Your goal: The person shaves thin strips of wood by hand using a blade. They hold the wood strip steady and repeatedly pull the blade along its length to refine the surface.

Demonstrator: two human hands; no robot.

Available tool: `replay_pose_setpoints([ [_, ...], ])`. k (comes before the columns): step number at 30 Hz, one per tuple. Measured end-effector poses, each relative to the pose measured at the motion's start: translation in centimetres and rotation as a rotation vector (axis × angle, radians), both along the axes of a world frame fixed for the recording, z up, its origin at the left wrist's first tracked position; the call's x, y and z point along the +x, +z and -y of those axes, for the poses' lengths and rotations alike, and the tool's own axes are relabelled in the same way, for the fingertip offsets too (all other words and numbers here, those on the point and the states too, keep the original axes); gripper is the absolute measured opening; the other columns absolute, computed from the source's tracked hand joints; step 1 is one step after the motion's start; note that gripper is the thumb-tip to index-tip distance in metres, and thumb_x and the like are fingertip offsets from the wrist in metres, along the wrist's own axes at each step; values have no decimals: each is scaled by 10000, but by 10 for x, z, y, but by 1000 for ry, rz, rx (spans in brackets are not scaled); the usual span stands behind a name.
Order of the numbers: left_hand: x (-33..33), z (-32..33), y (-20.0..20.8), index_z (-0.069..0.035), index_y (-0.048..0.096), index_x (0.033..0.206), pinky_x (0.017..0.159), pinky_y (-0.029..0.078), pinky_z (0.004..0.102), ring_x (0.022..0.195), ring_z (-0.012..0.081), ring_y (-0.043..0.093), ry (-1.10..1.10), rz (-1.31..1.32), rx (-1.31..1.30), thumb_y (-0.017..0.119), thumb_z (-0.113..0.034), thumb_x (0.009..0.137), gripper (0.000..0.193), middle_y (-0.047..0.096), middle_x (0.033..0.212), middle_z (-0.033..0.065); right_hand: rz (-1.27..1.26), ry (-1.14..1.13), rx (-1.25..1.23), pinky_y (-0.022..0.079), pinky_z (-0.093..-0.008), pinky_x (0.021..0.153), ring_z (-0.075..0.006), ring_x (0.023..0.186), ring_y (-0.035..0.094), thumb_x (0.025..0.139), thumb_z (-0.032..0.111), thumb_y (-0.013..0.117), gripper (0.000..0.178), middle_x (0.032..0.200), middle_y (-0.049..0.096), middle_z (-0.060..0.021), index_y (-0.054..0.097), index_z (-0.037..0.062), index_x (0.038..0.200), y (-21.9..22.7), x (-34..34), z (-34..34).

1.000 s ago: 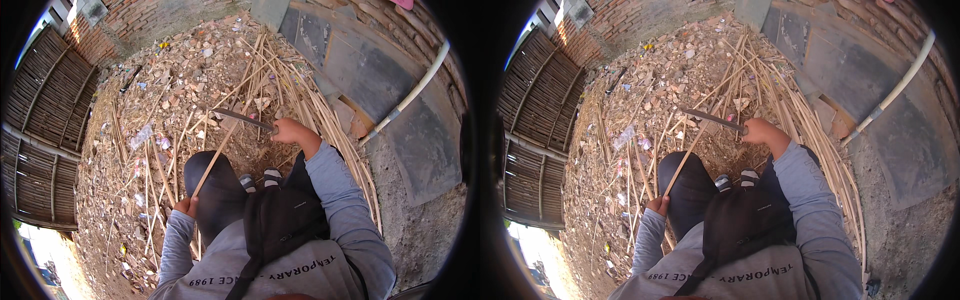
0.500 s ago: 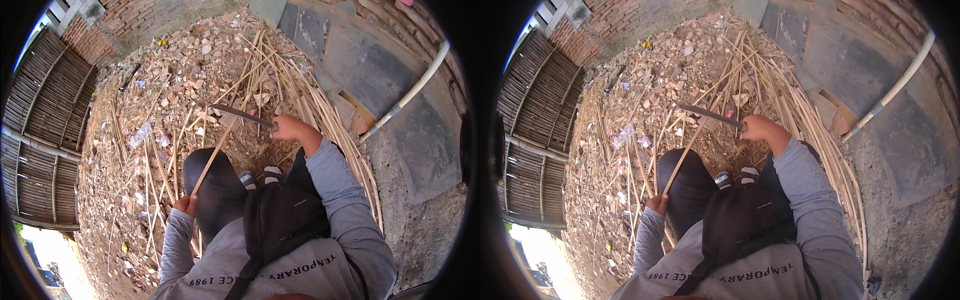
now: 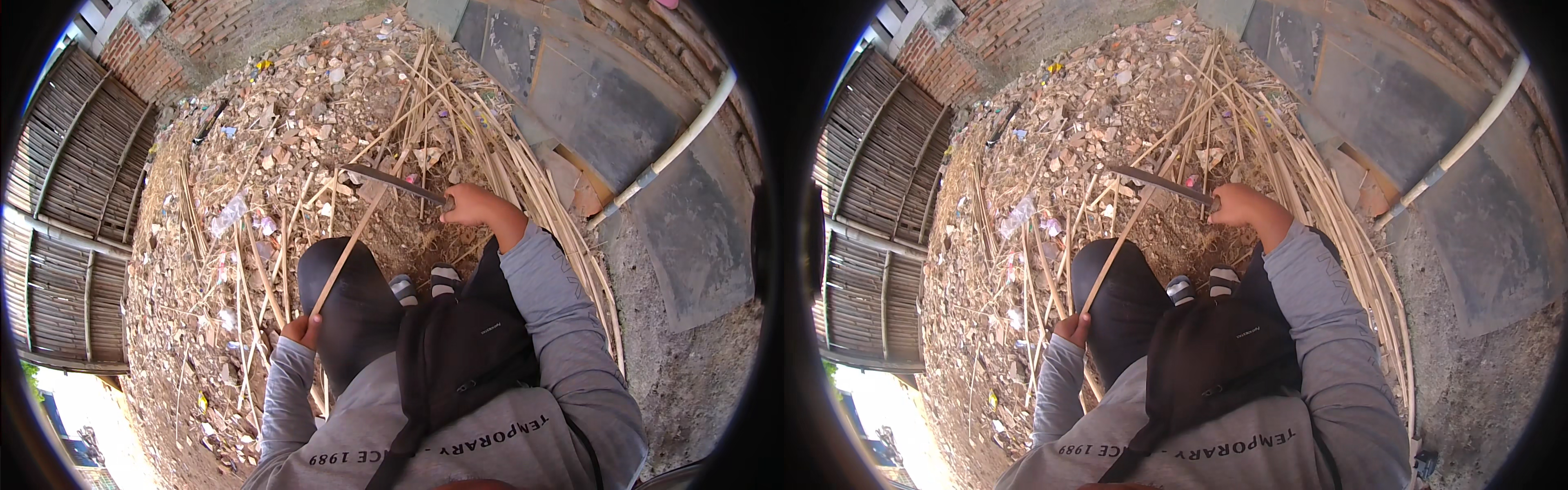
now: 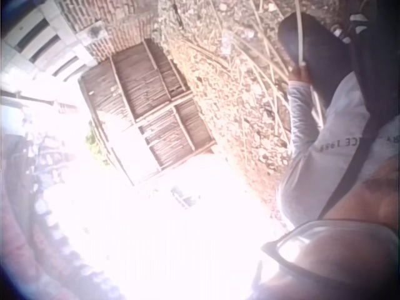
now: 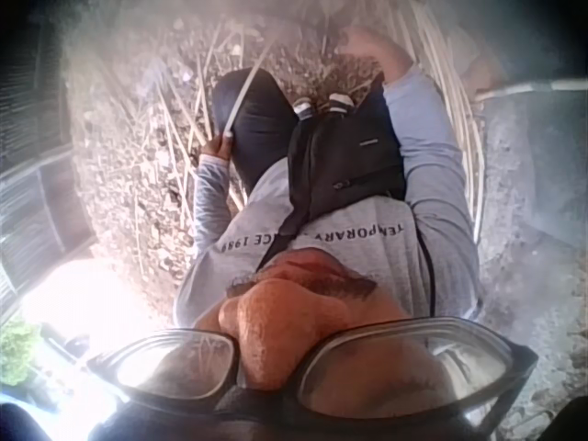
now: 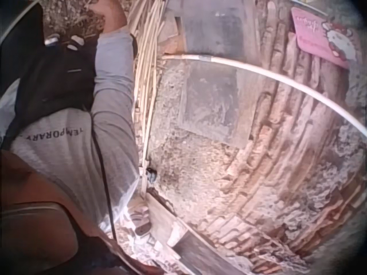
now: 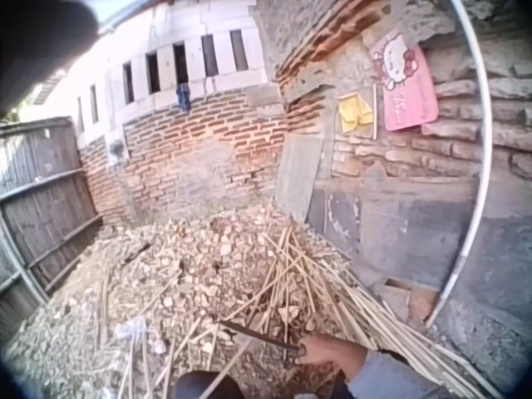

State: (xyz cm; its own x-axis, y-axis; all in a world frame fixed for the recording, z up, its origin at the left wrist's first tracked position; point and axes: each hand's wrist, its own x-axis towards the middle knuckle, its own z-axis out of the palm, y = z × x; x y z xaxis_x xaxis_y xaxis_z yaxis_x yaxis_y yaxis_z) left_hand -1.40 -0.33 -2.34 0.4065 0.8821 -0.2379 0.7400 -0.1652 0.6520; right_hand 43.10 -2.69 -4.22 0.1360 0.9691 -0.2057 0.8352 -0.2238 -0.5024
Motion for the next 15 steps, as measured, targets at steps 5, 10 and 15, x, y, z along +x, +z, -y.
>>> replay_pose_setpoints([
  [5,1,1,3,41,632,819,578,440,287,613,108,528,25,28,-89,542,-424,898,481,608,658,57,-22,0,19,466,-415,771,-368,897,600,688,346,726,520,928,627,-220,597,-3,1051,1,-1,1],
  [10,3,2,5,42,640,844,588,427,272,630,91,508,27,47,-91,550,-417,898,470,591,655,37,-40,6,-1,461,-419,733,-360,848,601,691,345,726,473,872,622,-212,603,-8,981,0,0,0],
  [15,-1,-2,-2,40,640,848,577,410,272,624,85,483,17,23,-102,550,-415,899,467,575,646,24,-43,10,15,461,-418,706,-357,812,603,695,343,726,438,831,619,-207,607,-7,930,-4,0,0],
])
